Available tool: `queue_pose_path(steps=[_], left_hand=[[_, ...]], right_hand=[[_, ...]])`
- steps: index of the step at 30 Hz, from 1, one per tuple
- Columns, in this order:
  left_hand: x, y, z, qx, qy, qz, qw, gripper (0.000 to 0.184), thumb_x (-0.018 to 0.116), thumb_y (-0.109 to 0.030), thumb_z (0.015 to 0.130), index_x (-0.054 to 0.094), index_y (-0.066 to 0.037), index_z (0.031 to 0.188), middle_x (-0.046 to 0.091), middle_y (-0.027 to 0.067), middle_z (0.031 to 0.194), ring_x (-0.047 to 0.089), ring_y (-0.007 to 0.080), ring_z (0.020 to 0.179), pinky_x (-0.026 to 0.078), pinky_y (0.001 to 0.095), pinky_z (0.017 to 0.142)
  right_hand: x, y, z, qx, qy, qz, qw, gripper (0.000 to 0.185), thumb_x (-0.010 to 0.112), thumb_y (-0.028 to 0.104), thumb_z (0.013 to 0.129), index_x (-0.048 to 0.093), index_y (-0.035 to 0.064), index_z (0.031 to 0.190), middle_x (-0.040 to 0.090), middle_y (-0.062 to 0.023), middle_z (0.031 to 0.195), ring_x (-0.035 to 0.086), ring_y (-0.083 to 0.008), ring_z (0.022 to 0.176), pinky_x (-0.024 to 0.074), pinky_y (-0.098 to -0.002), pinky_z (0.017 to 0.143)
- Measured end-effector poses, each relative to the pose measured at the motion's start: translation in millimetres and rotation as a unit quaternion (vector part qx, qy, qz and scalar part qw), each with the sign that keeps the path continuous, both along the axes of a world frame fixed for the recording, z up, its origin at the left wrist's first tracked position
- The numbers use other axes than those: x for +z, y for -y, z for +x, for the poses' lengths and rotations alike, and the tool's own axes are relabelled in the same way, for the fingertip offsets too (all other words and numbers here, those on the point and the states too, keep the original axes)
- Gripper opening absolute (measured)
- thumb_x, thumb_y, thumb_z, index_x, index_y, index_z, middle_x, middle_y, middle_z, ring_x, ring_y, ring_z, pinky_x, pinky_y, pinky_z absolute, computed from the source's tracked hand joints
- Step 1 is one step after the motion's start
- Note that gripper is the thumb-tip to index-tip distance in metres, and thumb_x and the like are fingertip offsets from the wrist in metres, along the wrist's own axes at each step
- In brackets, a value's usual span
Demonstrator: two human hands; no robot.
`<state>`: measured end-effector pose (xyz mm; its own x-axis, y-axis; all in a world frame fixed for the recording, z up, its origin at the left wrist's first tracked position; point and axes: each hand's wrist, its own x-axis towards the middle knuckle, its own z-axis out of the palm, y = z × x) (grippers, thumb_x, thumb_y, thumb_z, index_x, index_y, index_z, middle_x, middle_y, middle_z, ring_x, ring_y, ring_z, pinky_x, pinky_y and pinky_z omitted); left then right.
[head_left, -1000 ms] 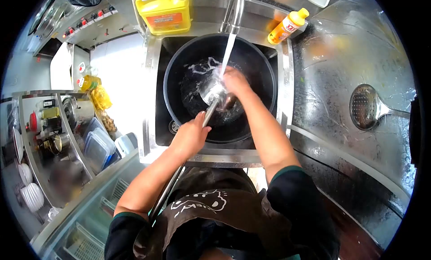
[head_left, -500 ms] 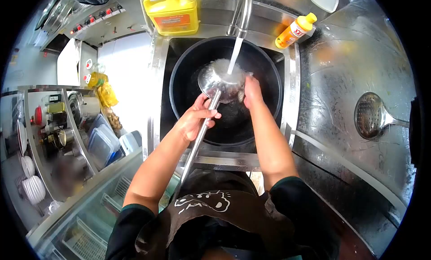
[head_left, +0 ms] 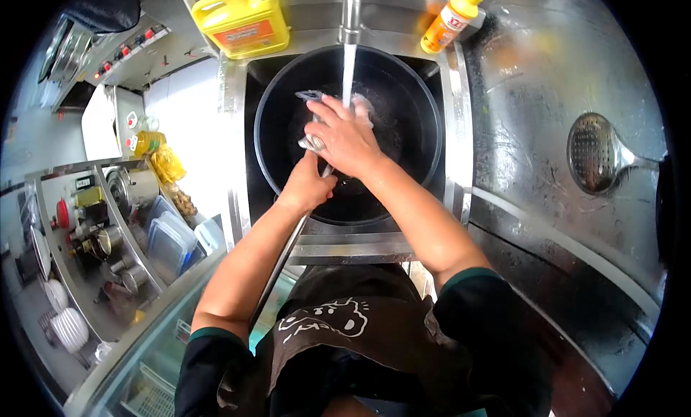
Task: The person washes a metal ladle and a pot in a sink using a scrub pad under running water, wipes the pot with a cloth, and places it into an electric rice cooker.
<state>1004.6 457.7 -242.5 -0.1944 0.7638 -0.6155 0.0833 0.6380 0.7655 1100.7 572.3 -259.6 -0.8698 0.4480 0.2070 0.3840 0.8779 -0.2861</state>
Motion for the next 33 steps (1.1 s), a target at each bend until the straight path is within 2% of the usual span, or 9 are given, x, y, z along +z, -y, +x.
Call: queue_pose_path(steps=[8,13,20,21,24,25,28,31,33], left_hand=[[24,22,5,-0.116,-0.147,0.097,0.977,0.071,0.066,-0.002,0.075,0.032,0.008,0.136,0.059,0.0331,0.114,0.058,0.0469,0.107,0.047,0.0433,0.093],[36,24,4,-0.122,-0.119,0.116,0.979,0.072,0.067,-0.003,0.076,0.030,0.008,0.136,0.062,0.0281,0.106,0.065,0.0418,0.090,0.051,0.0411,0.082],[33,15,9,-0.039,-0.051,0.102,0.993,0.057,0.061,-0.003,0.082,0.034,0.007,0.130,0.067,0.0205,0.095,0.068,0.0266,0.066,0.054,0.0342,0.058],[38,10,8,-0.035,-0.012,0.076,0.996,0.058,0.059,-0.009,0.089,0.033,-0.004,0.140,0.064,0.0163,0.108,0.057,0.0117,0.059,0.048,0.0259,0.048],[37,4,-2,0.021,0.266,-0.001,0.964,0.062,0.064,-0.017,0.091,0.032,-0.001,0.141,0.060,0.0194,0.115,0.051,0.0096,0.055,0.045,0.0233,0.046],[32,4,-3,0.064,0.351,0.025,0.934,0.066,0.066,-0.024,0.091,0.031,0.002,0.141,0.055,0.0223,0.120,0.046,0.0079,0.053,0.041,0.0207,0.043],[21,6,-13,0.105,0.422,0.037,0.900,0.039,0.065,-0.019,0.092,0.049,-0.001,0.124,0.061,0.0105,0.097,0.045,0.0075,0.051,0.039,0.0203,0.041],[21,8,-19,0.113,0.335,0.000,0.936,0.033,0.063,-0.013,0.092,0.053,-0.002,0.121,0.063,0.0088,0.088,0.044,0.0065,0.050,0.035,0.0201,0.039],[26,10,-17,0.122,0.304,-0.022,0.945,0.028,0.061,-0.012,0.093,0.053,-0.004,0.119,0.059,0.0037,0.072,0.043,0.0068,0.046,0.032,0.0204,0.037]], right_hand=[[-8,-94,-25,-0.143,0.167,-0.510,0.831,0.082,0.053,0.073,0.084,0.064,0.0017,0.123,0.064,-0.0153,0.123,0.063,-0.0219,0.106,0.0476,-0.0350,0.092],[-43,-111,13,-0.220,0.017,-0.726,0.651,0.048,0.065,0.055,0.088,0.074,0.0099,0.101,0.071,-0.0047,0.102,0.063,-0.0111,0.084,0.0499,-0.0271,0.078],[-108,-76,27,-0.111,-0.298,-0.892,0.321,0.051,0.057,0.049,0.094,0.062,0.0033,0.118,0.066,-0.0104,0.110,0.062,-0.0218,0.103,0.0493,-0.0358,0.092],[-98,-63,22,-0.093,-0.359,-0.877,0.304,0.050,0.054,0.047,0.096,0.060,0.0032,0.121,0.066,-0.0101,0.111,0.062,-0.0221,0.105,0.0492,-0.0364,0.093],[-62,-35,20,-0.095,-0.265,-0.587,0.759,0.046,0.044,0.039,0.101,0.055,0.0025,0.127,0.064,-0.0111,0.117,0.062,-0.0223,0.106,0.0506,-0.0356,0.095],[-108,-30,21,-0.166,-0.427,-0.769,0.446,0.038,0.049,0.029,0.100,0.057,0.0016,0.124,0.065,-0.0092,0.114,0.063,-0.0224,0.100,0.0520,-0.0349,0.090],[-110,-55,24,-0.350,-0.200,-0.730,0.552,0.030,0.053,0.018,0.097,0.059,0.0015,0.121,0.066,-0.0071,0.105,0.063,-0.0218,0.092,0.0531,-0.0349,0.083],[-111,-63,25,-0.360,-0.262,-0.503,0.741,0.025,0.056,0.015,0.094,0.063,0.0041,0.116,0.065,-0.0062,0.094,0.063,-0.0205,0.083,0.0531,-0.0348,0.069],[-63,-70,20,-0.361,-0.284,-0.522,0.719,0.023,0.056,0.018,0.094,0.064,0.0054,0.112,0.064,-0.0059,0.090,0.062,-0.0186,0.079,0.0517,-0.0338,0.064]])
